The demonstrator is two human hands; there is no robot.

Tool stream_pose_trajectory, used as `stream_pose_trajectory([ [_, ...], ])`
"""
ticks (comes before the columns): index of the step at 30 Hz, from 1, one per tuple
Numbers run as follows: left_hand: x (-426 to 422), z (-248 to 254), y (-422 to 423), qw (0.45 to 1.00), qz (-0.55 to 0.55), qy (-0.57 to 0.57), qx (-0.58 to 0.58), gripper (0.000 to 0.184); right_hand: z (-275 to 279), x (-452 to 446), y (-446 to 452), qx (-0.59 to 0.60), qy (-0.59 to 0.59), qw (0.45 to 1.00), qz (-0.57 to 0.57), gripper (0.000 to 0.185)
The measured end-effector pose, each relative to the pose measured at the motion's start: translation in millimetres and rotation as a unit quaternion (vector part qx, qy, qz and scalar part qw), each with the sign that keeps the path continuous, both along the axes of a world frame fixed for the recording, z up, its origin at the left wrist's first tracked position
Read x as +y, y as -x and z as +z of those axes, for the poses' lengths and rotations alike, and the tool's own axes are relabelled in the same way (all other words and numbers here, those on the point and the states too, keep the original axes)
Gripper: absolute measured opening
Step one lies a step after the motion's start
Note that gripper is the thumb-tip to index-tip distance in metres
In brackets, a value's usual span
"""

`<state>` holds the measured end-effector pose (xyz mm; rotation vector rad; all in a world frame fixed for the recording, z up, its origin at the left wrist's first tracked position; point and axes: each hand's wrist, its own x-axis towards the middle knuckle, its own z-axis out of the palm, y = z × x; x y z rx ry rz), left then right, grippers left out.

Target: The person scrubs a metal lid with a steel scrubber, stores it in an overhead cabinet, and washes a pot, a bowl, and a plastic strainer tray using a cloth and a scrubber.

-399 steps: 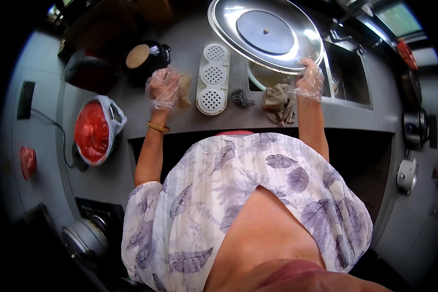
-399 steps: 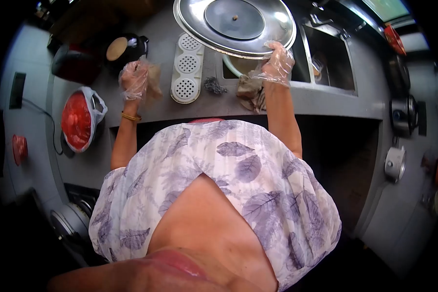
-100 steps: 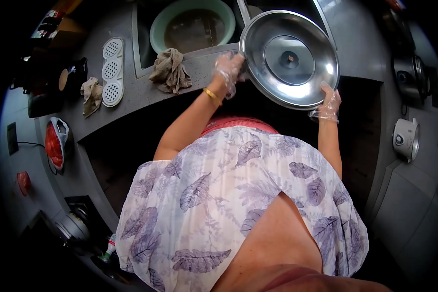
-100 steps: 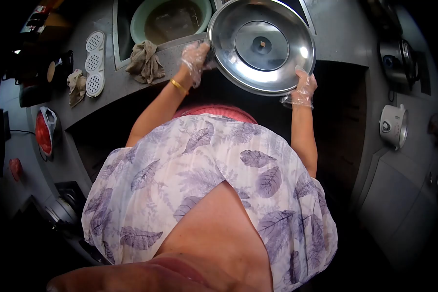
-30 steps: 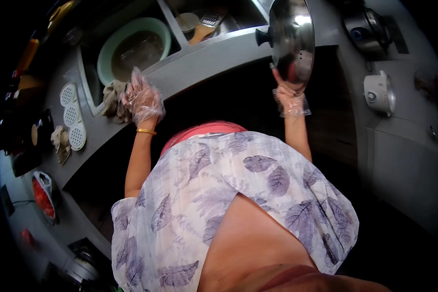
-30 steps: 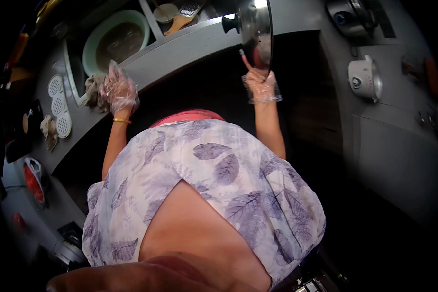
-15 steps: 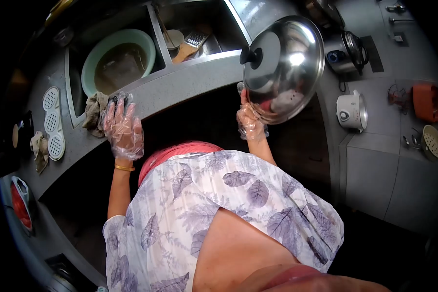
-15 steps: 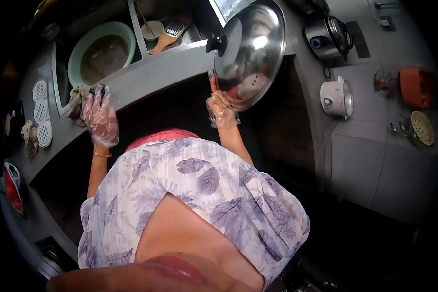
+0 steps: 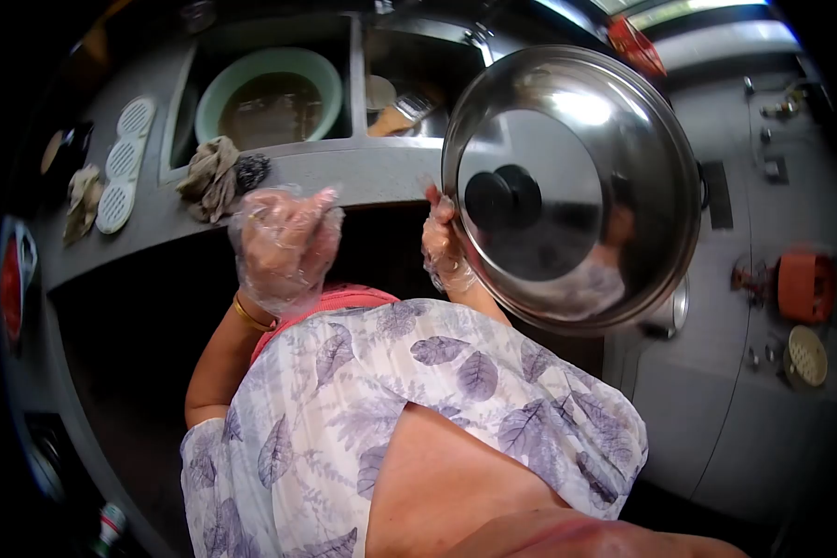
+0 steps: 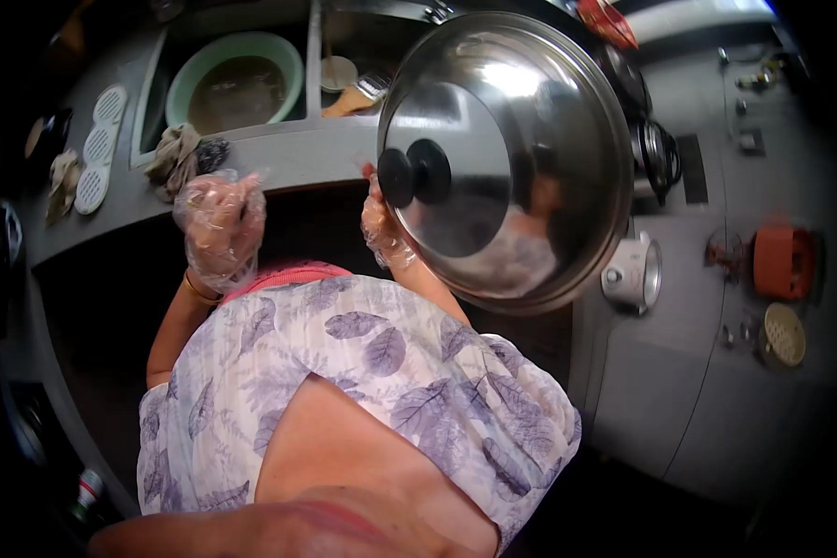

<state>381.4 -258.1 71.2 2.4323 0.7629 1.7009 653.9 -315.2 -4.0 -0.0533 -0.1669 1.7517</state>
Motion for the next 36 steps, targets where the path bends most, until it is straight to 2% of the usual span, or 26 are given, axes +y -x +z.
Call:
stream_pose_trajectory([
  [4, -19, 21, 14, 1.000, 0.025, -0.018, -0.006, 0.025, 13, 26, 28, 0.008, -0.076, 0.987, 0.142, 0.050],
  [7, -30, 23, 32, 0.998, 0.061, -0.015, -0.008, 0.019, 42, 32, 54, -0.014, -0.061, 0.987, 0.145, 0.045],
  [11, -44, 9, 63, 0.991, 0.132, -0.004, -0.004, 0.014, 39, 45, 73, 0.036, -0.063, 0.987, 0.141, 0.030],
  [12, -50, 8, 72, 0.990, 0.143, 0.005, 0.000, 0.015, 21, 55, 69, -0.008, -0.132, 0.984, 0.118, 0.032],
  [14, -60, 12, 93, 0.984, 0.177, 0.008, 0.017, 0.013, 21, 55, 70, 0.059, -0.080, 0.975, 0.198, 0.037],
  [15, -66, 14, 100, 0.980, 0.198, 0.003, 0.025, 0.012, 3, 65, 63, 0.109, -0.103, 0.951, 0.272, 0.048],
  [16, -74, 17, 110, 0.973, 0.226, -0.004, 0.040, 0.011, 7, 66, 71, 0.095, -0.092, 0.953, 0.272, 0.044],
  [19, -97, 36, 148, 0.943, 0.321, -0.014, 0.091, 0.007, 40, 65, 83, -0.007, -0.077, 0.976, 0.206, 0.034],
  [20, -110, 36, 163, 0.929, 0.356, -0.006, 0.103, 0.014, 50, 64, 81, -0.071, -0.072, 0.981, 0.167, 0.031],
  [21, -120, 43, 173, 0.917, 0.386, -0.010, 0.099, 0.012, 59, 66, 77, -0.152, -0.066, 0.978, 0.127, 0.028],
  [23, -145, 70, 198, 0.893, 0.434, 0.003, 0.117, 0.011, 77, 75, 70, -0.307, -0.039, 0.950, 0.044, 0.023],
  [25, -162, 93, 228, 0.874, 0.463, -0.026, 0.146, 0.010, 87, 91, 79, -0.392, -0.008, 0.919, -0.044, 0.019],
  [27, -183, 112, 261, 0.859, 0.482, -0.056, 0.162, 0.010, 94, 108, 112, -0.412, 0.032, 0.894, -0.170, 0.013],
  [28, -196, 127, 279, 0.846, 0.497, -0.064, 0.182, 0.010, 96, 110, 132, -0.403, -0.004, 0.893, -0.200, 0.014],
  [31, -224, 178, 317, 0.831, 0.507, -0.082, 0.213, 0.013, 95, 146, 165, -0.354, 0.108, 0.912, -0.179, 0.014],
  [33, -237, 215, 334, 0.838, 0.501, -0.064, 0.207, 0.011, 77, 178, 184, -0.298, 0.069, 0.927, -0.215, 0.016],
  [35, -240, 247, 356, 0.816, 0.511, -0.100, 0.252, 0.010, 81, 187, 208, -0.279, 0.006, 0.930, -0.240, 0.018],
  [36, -239, 263, 365, 0.806, 0.518, -0.107, 0.266, 0.012, 88, 191, 220, -0.288, 0.029, 0.926, -0.244, 0.019],
])
